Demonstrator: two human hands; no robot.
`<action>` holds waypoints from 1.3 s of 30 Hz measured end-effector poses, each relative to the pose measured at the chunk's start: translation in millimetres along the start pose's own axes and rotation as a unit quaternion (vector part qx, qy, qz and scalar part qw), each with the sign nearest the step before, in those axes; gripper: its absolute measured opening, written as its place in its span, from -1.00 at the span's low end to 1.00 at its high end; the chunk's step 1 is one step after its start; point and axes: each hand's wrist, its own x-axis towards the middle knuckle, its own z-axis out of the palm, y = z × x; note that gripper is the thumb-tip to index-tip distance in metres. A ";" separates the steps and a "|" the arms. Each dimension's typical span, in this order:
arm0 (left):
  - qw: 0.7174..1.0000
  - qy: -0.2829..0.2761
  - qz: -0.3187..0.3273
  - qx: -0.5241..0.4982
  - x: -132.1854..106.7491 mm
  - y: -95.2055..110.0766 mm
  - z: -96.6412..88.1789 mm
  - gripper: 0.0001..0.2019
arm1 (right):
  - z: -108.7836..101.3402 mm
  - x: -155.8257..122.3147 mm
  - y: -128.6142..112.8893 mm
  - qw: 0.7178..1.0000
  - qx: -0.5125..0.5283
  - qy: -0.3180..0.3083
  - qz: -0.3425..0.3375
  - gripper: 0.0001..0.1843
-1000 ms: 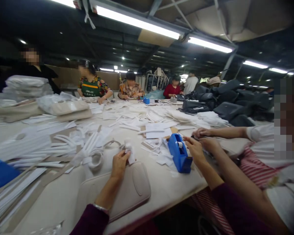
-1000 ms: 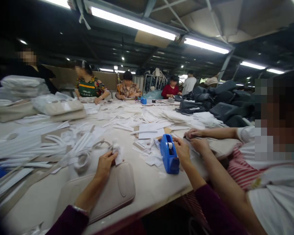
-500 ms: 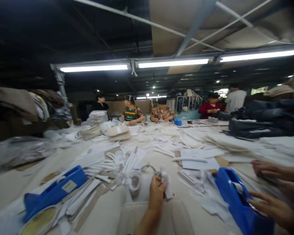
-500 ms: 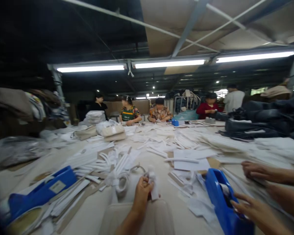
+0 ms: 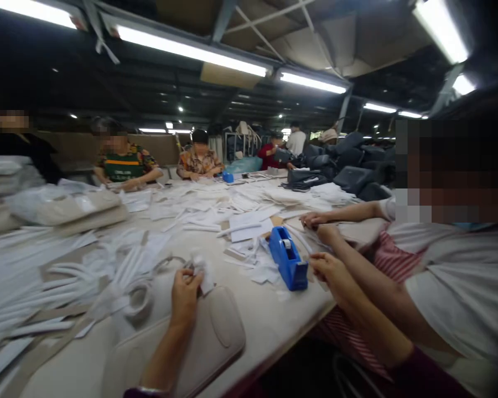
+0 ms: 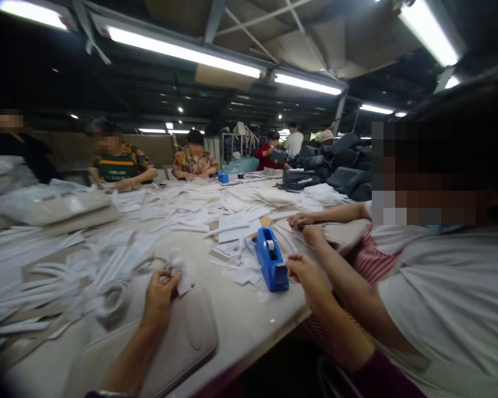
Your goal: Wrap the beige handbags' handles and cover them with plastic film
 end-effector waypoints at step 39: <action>0.973 0.071 0.122 0.183 -16.7 -2.3 1.8 -0.75 | 276.1 -24.2 -49.0 0.854 -0.408 -0.266 -0.183 -0.89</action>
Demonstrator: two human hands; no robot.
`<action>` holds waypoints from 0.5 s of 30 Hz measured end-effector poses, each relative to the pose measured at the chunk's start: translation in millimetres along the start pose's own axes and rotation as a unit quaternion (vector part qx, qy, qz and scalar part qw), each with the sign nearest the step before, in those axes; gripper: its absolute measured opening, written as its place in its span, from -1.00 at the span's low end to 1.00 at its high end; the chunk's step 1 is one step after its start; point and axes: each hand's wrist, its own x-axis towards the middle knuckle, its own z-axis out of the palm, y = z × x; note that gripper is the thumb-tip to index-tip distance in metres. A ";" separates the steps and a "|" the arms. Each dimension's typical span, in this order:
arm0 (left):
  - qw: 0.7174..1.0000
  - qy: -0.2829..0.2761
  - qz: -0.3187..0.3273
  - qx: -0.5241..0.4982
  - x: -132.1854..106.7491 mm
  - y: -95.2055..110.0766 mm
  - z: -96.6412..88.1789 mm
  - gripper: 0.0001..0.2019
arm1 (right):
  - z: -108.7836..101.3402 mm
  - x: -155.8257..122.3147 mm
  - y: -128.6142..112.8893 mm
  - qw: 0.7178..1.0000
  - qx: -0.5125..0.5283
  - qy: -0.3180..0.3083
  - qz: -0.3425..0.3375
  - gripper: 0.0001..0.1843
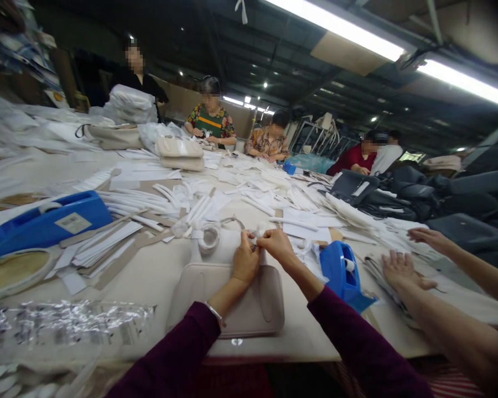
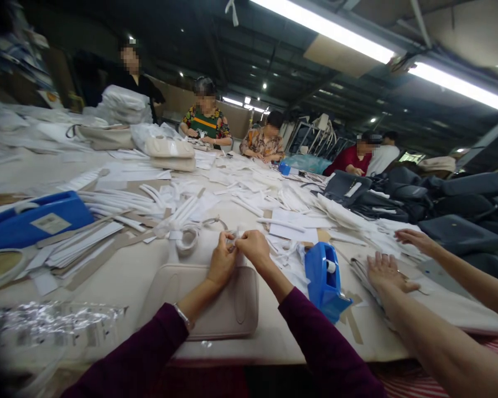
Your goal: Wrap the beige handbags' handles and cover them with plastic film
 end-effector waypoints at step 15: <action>1.000 -0.017 0.016 -0.018 8.8 -12.4 2.3 -0.84 | -18.6 10.5 39.6 0.994 0.037 -0.087 -0.063 -0.89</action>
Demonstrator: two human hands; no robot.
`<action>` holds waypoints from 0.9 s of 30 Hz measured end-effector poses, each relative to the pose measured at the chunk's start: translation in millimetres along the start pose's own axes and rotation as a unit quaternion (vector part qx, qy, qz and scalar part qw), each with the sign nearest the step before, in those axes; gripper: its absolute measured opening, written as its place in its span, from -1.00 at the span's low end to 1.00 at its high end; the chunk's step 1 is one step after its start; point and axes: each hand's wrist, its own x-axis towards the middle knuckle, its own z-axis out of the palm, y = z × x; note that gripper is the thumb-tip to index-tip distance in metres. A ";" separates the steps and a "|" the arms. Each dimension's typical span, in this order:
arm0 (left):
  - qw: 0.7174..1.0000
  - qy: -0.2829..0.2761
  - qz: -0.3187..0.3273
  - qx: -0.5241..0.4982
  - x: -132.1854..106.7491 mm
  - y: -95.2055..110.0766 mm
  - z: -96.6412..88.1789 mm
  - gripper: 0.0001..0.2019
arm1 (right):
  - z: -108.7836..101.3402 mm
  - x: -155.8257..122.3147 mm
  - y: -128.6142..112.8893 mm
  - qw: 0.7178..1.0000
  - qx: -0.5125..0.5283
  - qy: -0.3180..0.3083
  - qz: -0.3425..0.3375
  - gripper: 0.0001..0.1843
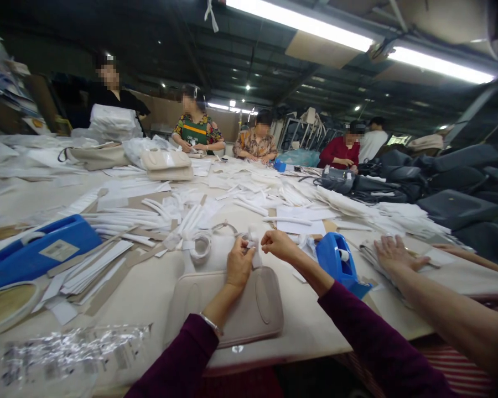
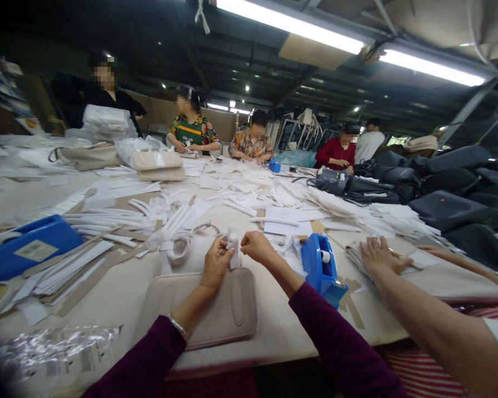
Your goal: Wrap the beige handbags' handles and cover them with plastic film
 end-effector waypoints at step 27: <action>0.998 -0.057 -0.012 -0.010 -2.6 12.7 -9.4 -0.88 | 68.6 -14.1 12.9 0.862 0.491 0.129 -0.015 -0.50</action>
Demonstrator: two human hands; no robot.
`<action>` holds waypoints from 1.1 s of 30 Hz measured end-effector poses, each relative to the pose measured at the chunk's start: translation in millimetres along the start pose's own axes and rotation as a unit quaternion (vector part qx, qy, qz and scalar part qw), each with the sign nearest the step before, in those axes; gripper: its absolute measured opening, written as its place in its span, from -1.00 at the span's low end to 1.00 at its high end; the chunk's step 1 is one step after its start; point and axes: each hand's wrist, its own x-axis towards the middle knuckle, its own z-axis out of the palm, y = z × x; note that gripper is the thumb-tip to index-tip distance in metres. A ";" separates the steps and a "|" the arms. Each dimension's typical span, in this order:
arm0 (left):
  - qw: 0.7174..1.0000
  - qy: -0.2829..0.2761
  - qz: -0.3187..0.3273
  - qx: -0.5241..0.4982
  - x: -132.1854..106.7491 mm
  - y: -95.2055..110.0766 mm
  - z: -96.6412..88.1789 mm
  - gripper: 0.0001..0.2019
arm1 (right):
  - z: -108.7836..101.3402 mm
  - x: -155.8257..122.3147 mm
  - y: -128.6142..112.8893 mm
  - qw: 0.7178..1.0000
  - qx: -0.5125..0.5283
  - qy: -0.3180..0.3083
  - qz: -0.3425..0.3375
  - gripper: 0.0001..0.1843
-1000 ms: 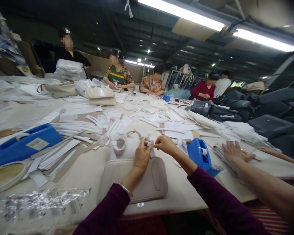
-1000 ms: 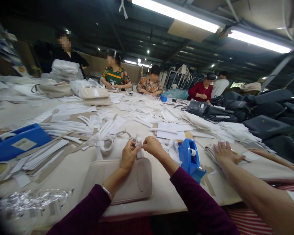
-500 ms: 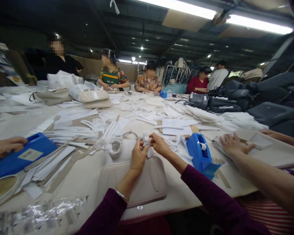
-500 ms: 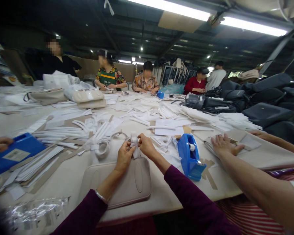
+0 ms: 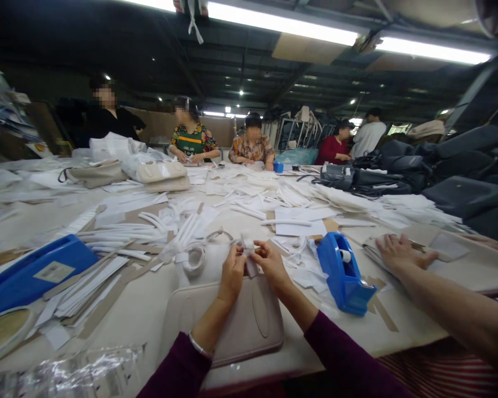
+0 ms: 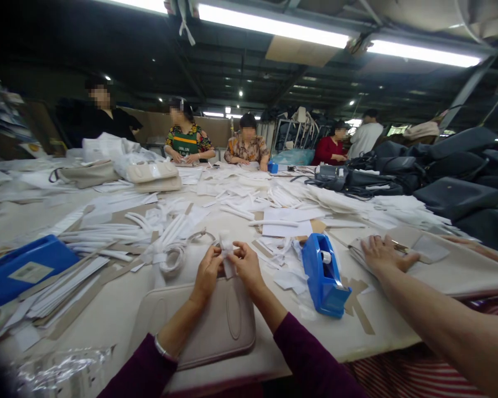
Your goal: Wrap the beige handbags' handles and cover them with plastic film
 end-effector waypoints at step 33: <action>0.835 0.028 0.134 0.532 -86.5 9.2 -52.2 -0.77 | -18.9 -57.0 35.4 0.929 -0.348 0.004 -0.122 -0.54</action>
